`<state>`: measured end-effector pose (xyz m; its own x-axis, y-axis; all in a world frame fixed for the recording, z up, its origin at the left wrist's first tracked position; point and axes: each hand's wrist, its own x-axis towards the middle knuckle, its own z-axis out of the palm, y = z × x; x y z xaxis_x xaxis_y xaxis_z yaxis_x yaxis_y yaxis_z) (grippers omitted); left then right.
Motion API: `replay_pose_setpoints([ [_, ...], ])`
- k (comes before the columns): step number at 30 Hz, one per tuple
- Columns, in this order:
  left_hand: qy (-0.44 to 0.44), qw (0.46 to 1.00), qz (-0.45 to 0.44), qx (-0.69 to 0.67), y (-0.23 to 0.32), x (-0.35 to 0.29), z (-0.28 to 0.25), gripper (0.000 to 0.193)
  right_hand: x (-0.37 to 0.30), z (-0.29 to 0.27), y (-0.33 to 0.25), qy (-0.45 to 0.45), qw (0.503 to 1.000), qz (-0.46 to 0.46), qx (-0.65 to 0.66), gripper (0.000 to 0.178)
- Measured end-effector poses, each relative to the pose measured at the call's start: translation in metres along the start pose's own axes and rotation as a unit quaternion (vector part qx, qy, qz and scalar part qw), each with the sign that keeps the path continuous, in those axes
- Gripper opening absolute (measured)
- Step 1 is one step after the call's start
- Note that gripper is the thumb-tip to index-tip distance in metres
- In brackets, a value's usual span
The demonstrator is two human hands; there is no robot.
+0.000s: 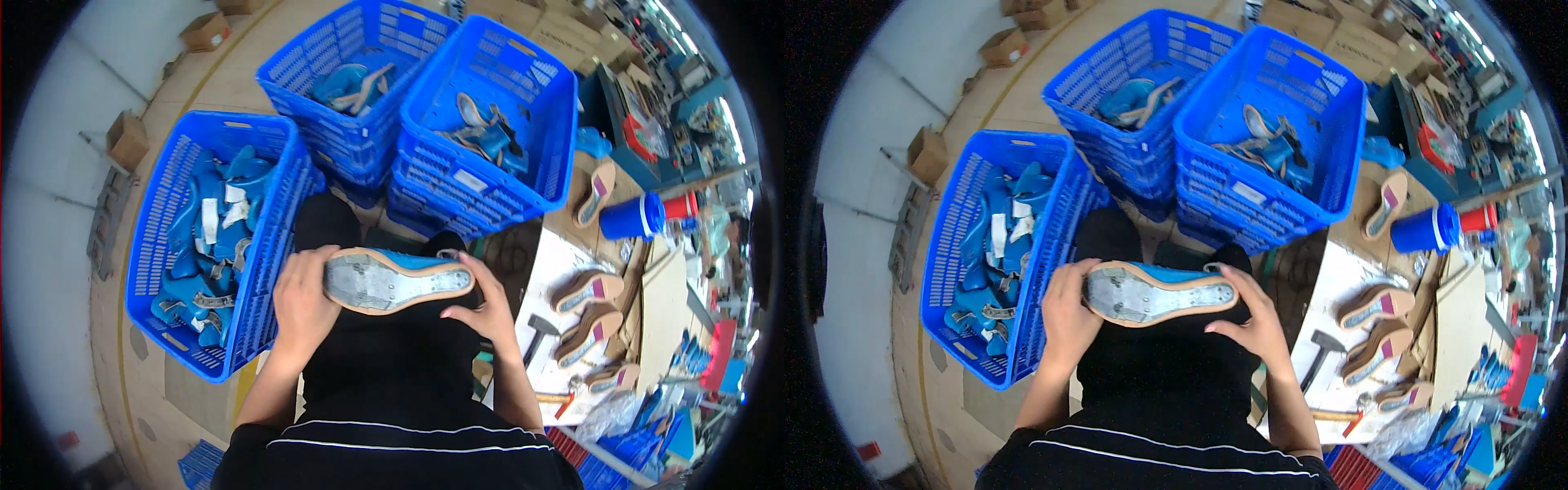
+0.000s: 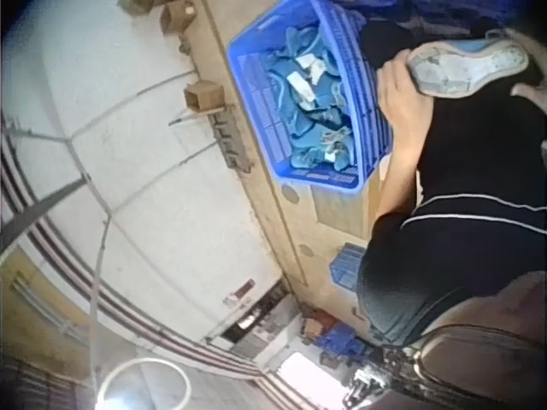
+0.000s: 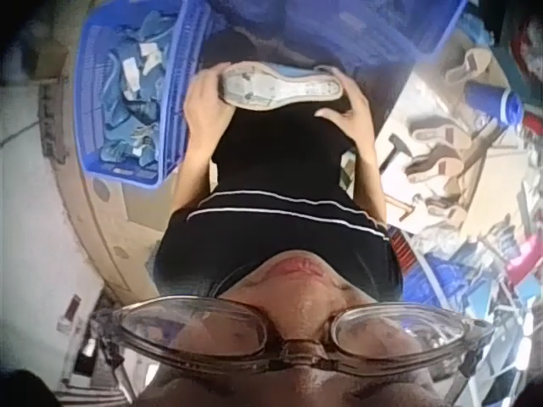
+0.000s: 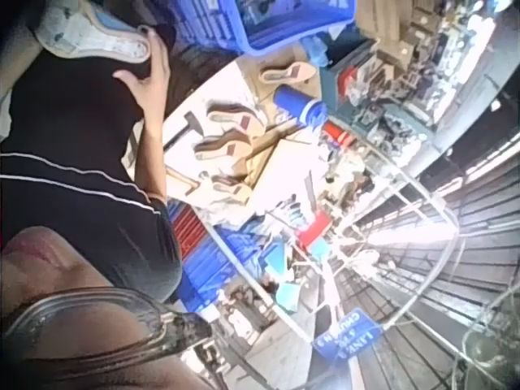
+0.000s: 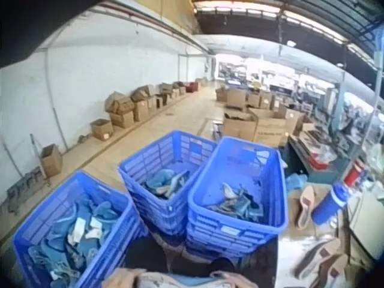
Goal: Inspecting and assembling shoe components using a hammer and pliers in a factory setting.
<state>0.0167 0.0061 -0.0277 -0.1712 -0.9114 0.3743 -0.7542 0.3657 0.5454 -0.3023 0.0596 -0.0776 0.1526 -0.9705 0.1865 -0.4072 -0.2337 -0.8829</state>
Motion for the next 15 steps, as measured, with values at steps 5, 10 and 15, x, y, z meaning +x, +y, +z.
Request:
replay_pose_setpoints([
  [5,0.036,0.996,0.033,-0.069,0.0,-0.004,-0.014,0.068,0.007,0.012,0.01,0.053,0.998,0.008,0.036,0.08],
  [10,0.138,0.844,0.019,-0.519,0.001,-0.01,-0.013,0.067,0.005,0.013,-0.06,0.046,0.965,0.096,0.24,0.08],
  [15,0.078,0.662,-0.142,-0.732,0.019,0.024,0.009,0.059,-0.014,0.037,-0.055,-0.154,0.816,0.392,0.397,0.08],
])
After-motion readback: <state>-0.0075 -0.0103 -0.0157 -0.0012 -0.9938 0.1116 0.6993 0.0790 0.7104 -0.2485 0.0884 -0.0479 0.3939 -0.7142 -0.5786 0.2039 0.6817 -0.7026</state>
